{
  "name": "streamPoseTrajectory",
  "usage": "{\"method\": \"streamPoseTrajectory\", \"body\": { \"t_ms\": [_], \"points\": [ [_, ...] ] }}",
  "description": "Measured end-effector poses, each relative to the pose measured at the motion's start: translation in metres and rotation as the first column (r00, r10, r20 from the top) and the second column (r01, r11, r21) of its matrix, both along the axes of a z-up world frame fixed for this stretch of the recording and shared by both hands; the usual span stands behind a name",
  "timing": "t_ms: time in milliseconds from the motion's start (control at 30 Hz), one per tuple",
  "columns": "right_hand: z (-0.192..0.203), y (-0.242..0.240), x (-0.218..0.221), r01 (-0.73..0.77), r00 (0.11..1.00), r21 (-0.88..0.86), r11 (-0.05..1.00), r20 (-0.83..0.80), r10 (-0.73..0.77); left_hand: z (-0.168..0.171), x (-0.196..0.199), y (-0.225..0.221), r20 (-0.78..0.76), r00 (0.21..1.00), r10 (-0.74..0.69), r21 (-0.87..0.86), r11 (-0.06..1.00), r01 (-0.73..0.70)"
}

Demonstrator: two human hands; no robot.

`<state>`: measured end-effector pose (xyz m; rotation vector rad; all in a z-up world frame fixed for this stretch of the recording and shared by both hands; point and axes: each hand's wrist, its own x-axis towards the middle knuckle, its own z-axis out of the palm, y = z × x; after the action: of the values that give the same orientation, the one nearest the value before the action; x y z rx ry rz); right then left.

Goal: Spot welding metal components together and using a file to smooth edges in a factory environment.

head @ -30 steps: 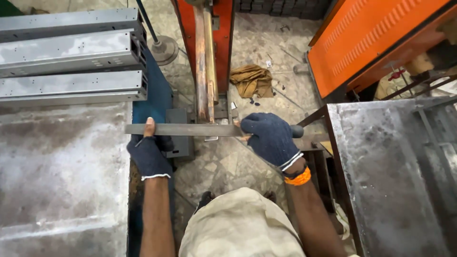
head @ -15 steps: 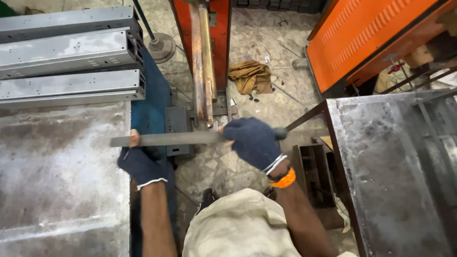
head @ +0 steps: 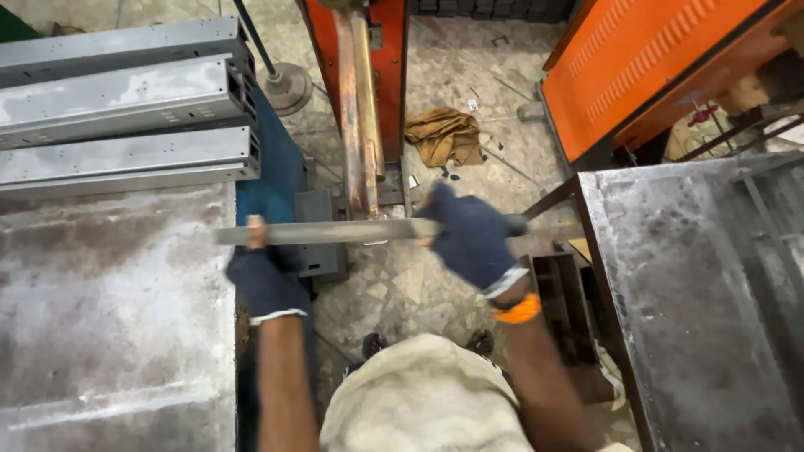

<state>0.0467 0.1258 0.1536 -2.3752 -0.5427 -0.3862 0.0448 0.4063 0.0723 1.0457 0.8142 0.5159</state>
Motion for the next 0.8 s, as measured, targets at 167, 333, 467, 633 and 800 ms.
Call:
{"method": "streamPoseTrajectory", "body": {
  "t_ms": [167, 333, 467, 633, 800],
  "points": [
    [-0.01, 0.015, -0.006, -0.041, 0.997, -0.02, 0.999, -0.066, 0.04, -0.014, -0.007, 0.038, 0.114, 0.993, -0.04, 0.048, 0.998, 0.034],
    [0.007, -0.036, -0.009, -0.007, 0.991, 0.05, 0.999, -0.133, 0.014, 0.018, -0.01, -0.023, 0.153, 0.977, -0.145, -0.04, 0.987, 0.153],
    [0.014, -0.029, -0.002, 0.036, 0.998, 0.05, 0.998, -0.054, -0.033, -0.002, 0.008, -0.02, 0.135, 0.961, -0.242, 0.027, 0.97, 0.24],
    [0.001, 0.028, 0.004, 0.034, 0.999, -0.123, 0.992, 0.046, -0.029, -0.028, 0.017, 0.045, -0.027, 0.998, -0.051, -0.121, 0.992, 0.048],
    [-0.005, 0.011, 0.01, -0.005, 0.998, -0.047, 0.999, -0.056, 0.002, -0.013, 0.016, 0.027, 0.083, 0.991, -0.109, 0.03, 0.994, 0.106]
  ]
}}
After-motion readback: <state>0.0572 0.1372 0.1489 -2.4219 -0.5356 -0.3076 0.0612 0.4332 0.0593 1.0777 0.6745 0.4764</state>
